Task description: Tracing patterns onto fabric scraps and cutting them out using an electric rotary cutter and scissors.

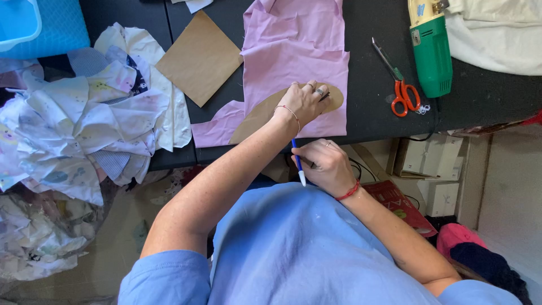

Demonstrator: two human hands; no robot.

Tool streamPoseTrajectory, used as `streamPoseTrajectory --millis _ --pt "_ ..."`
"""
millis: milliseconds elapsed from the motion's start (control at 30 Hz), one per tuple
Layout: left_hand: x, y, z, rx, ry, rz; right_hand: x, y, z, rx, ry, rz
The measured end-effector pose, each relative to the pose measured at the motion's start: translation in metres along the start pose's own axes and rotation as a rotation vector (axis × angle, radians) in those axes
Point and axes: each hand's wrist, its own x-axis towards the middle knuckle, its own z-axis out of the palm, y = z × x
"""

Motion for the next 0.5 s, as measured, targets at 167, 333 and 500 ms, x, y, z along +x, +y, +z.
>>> streamPoseTrajectory --millis 167,333,500 --pt "-0.026 0.005 0.021 -0.04 0.164 -0.102 0.009 0.02 -0.042 0.061 -0.025 0.188" --pt "-0.081 0.001 -0.016 -0.232 0.133 -0.175 0.001 0.105 -0.077 -0.201 -0.081 0.544" --pt "-0.108 0.009 -0.032 -0.391 0.056 -0.353 0.01 0.167 -0.104 -0.348 0.122 0.382"
